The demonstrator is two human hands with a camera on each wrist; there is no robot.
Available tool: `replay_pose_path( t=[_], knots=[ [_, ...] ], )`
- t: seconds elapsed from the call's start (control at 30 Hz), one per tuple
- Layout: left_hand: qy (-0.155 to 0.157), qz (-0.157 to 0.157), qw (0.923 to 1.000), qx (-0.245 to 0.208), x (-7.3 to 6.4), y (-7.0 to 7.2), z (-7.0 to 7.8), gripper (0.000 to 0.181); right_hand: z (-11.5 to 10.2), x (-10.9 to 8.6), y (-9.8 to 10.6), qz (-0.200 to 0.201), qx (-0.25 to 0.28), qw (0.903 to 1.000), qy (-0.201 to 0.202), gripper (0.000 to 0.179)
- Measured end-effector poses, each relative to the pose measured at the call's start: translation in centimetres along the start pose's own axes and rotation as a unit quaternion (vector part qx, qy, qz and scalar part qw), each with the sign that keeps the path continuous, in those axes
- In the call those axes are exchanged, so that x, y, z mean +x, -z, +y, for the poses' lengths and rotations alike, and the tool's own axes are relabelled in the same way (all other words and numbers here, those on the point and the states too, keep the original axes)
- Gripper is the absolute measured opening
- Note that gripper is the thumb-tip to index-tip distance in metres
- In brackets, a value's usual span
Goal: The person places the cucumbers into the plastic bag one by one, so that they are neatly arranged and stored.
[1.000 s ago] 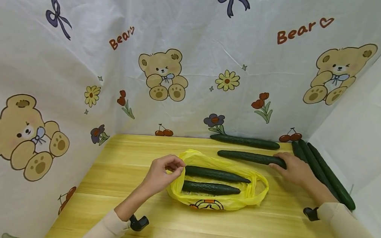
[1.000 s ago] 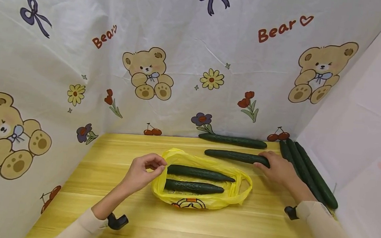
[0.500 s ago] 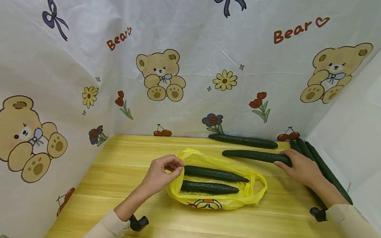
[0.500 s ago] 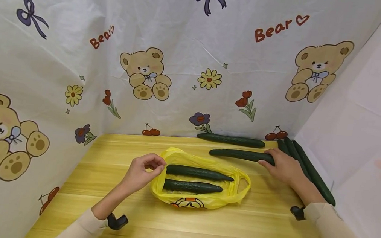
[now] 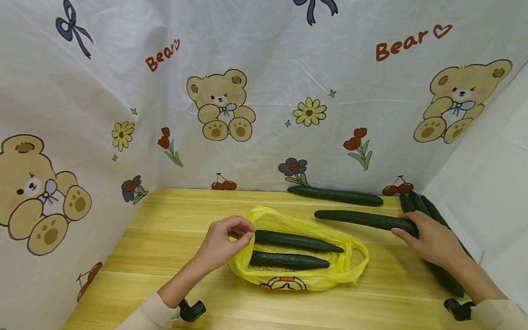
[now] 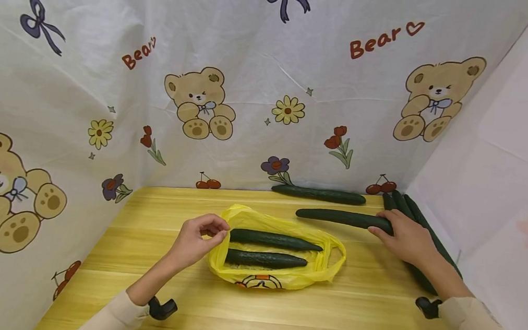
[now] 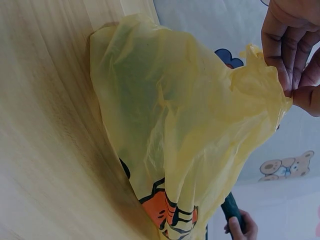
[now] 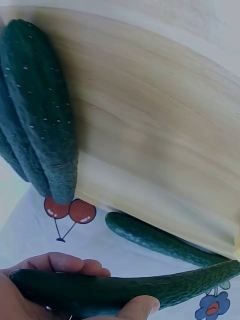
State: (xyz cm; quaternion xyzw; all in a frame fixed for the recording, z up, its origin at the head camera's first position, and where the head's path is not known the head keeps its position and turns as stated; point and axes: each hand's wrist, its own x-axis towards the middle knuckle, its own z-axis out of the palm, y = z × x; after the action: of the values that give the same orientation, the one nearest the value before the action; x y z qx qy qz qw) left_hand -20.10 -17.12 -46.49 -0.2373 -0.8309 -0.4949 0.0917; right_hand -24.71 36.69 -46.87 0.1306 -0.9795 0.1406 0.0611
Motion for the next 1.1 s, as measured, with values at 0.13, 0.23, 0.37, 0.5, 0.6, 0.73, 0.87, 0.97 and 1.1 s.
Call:
replay_pose_path(
  t=[0.13, 0.23, 0.37, 0.5, 0.6, 0.73, 0.87, 0.97, 1.1],
  knots=[
    [-0.006, 0.000, 1.0000, 0.003, -0.1, 0.1, -0.3, 0.012, 0.0, -0.8, 0.8, 0.014, 0.013, 0.9998, 0.007, 0.061],
    [-0.007, -0.001, 1.0000, 0.006, -0.1, 0.0, -0.4, 0.013, 0.2, -1.5, 1.2, 0.025, 0.018, 0.9995, 0.012, 0.054],
    [-0.005, -0.001, 0.9999, 0.009, -0.1, 0.1, -0.4, 0.015, 0.4, -2.2, 1.4, 0.031, 0.020, 0.9991, 0.022, 0.051],
    [-0.006, -0.001, 0.9999, 0.009, -0.2, 0.2, -0.5, 0.014, 0.6, -3.0, 1.6, 0.044, 0.025, 0.9981, 0.034, 0.048],
    [-0.005, 0.000, 0.9999, 0.010, -0.2, 0.2, -0.4, 0.011, 0.7, -3.6, 1.8, 0.046, 0.030, 0.9980, 0.033, 0.048],
    [-0.005, -0.003, 0.9999, 0.013, -0.1, 0.1, -0.1, 0.009, 1.2, -4.6, 2.3, 0.039, 0.035, 0.9983, 0.023, 0.049],
    [-0.002, -0.004, 0.9999, 0.012, 0.0, 0.1, 0.2, 0.011, 1.4, -5.2, 2.7, 0.036, 0.035, 0.9986, 0.017, 0.047],
    [-0.001, -0.003, 0.9999, 0.010, 0.0, 0.1, 0.3, 0.010, 1.5, -5.6, 3.0, 0.035, 0.042, 0.9984, 0.010, 0.048],
    [-0.003, -0.001, 0.9999, 0.012, -0.1, 0.1, 0.2, 0.010, 1.5, -5.9, 3.6, 0.039, 0.053, 0.9978, 0.001, 0.048]
  ],
)
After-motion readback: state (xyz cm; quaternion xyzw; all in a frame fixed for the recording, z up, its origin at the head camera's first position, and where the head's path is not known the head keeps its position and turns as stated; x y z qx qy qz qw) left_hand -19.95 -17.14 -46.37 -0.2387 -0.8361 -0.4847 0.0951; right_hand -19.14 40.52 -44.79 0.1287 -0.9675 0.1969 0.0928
